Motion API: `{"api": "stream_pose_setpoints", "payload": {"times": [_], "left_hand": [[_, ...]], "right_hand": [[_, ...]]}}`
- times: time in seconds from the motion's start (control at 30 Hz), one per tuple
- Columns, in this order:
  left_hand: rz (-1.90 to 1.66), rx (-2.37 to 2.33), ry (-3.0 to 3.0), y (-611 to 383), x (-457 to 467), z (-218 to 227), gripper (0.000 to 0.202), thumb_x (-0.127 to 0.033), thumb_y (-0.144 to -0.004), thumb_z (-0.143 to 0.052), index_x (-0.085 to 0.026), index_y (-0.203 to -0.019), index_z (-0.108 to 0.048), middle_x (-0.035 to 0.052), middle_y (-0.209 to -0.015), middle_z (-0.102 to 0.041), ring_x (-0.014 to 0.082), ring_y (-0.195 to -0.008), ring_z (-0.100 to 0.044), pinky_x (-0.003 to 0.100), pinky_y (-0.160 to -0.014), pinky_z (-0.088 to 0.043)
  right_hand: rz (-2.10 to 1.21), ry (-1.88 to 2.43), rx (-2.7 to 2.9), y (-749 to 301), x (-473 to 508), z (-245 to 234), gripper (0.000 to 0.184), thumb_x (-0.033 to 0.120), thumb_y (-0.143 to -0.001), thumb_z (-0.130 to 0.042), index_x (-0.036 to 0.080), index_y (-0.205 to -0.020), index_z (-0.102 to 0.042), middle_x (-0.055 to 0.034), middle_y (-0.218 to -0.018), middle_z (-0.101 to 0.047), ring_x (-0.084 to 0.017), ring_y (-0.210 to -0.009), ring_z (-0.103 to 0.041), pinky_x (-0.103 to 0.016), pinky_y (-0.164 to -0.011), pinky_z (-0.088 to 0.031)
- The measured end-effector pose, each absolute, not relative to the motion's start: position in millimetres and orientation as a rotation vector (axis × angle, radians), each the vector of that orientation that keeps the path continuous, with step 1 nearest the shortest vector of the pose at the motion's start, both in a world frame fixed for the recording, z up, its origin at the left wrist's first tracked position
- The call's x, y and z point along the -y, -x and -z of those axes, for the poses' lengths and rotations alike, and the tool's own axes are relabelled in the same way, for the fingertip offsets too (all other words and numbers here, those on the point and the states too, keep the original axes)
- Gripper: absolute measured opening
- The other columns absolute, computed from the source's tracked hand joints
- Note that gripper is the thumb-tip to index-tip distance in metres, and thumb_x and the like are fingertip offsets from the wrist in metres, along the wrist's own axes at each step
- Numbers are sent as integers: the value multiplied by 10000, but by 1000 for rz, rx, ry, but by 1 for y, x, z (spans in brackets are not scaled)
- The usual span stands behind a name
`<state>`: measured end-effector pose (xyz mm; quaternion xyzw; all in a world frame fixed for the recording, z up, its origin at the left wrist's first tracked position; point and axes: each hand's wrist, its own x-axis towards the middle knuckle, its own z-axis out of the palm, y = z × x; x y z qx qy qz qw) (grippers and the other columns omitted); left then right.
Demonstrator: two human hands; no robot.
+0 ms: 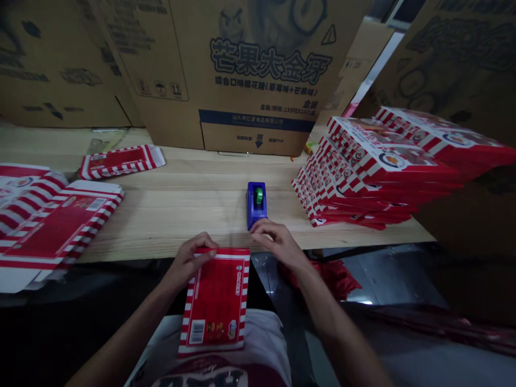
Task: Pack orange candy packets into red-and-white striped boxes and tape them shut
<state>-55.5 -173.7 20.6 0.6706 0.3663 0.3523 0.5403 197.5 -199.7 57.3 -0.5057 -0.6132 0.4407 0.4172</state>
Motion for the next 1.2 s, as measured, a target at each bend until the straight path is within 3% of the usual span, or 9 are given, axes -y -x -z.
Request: {"api": "stream_pose_setpoints", "payload": {"times": [0.17, 0.3, 0.4, 0.5, 0.63, 0.8, 0.93, 1.07, 1.2], "left_hand": [[-835, -828, -1659, 45, 174, -25, 116, -230, -825, -602, -154, -743, -633, 14, -759, -579, 160, -743, -560, 275, -716, -403], [-862, -824, -1679, 43, 177, -27, 116, -213, -824, -603, -154, -728, -631, 15, -749, -581, 159, -734, -561, 278, -715, -408], [-892, -831, -1697, 46, 181, -30, 115, -213, -829, -608, -156, -732, -632, 11, -736, -572, 154, -716, -554, 279, -702, -405], [-902, -771, -1732, 47, 187, -40, 116, -219, -847, -607, -157, -758, -649, 20, -751, -580, 158, -735, -560, 287, -713, -411], [-912, -662, -1750, 48, 197, -55, 95, -200, -861, -597, -164, -819, -674, 34, -795, -591, 163, -778, -567, 292, -729, -423], [-951, -634, -1731, 52, 207, -65, 71, -195, -857, -608, -181, -851, -677, 32, -812, -586, 155, -772, -574, 286, -717, -432], [-949, -654, -1739, 53, 210, -71, 86, -221, -861, -603, -209, -856, -689, 47, -832, -612, 177, -798, -597, 313, -735, -459], [-912, -746, -1644, 55, 208, -66, 115, -362, -789, -685, -263, -831, -726, 65, -838, -674, 243, -831, -629, 370, -751, -502], [-879, -883, -1100, 68, 179, -32, 652, -758, -444, -728, -251, -851, -769, 108, -937, -744, 408, -951, -644, 522, -874, -509]], "right_hand": [[-1445, 924, 2390, -174, 156, -108, 220, 329, -853, -644, 140, -741, -646, -21, -810, -594, -138, -764, -566, -252, -741, -426], [-1003, 1150, 2793, -151, 149, -106, 234, 294, -807, -705, 138, -661, -609, -31, -765, -584, -152, -743, -547, -245, -667, -368], [-891, 1366, 2738, -150, 149, -101, 305, 410, -746, -755, 141, -735, -613, -40, -748, -597, -169, -717, -541, -248, -610, -336], [-1387, 1367, 2442, -158, 144, -91, 504, 511, -610, -822, 142, -858, -585, 3, -714, -597, -136, -629, -516, -226, -549, -330], [-2301, 973, 1846, -163, 149, -58, 535, 545, -526, -842, 131, -723, -565, 58, -598, -539, -79, -525, -456, -203, -510, -327], [-2593, 753, 1247, -158, 165, -27, 554, 556, -521, -820, 122, -793, -607, 71, -573, -539, -60, -447, -426, -198, -463, -309], [-2368, 802, 1792, -157, 151, -60, 432, 511, -637, -781, 132, -672, -577, 75, -547, -507, -53, -481, -409, -188, -473, -296], [-1545, 909, 2681, -153, 153, -124, 354, 437, -687, -773, 152, -611, -578, 78, -523, -492, -65, -505, -421, -204, -499, -296], [-819, 947, 2890, -165, 188, -179, 301, 405, -742, -721, 175, -617, -573, 65, -551, -508, -87, -534, -441, -232, -517, -307]]}}
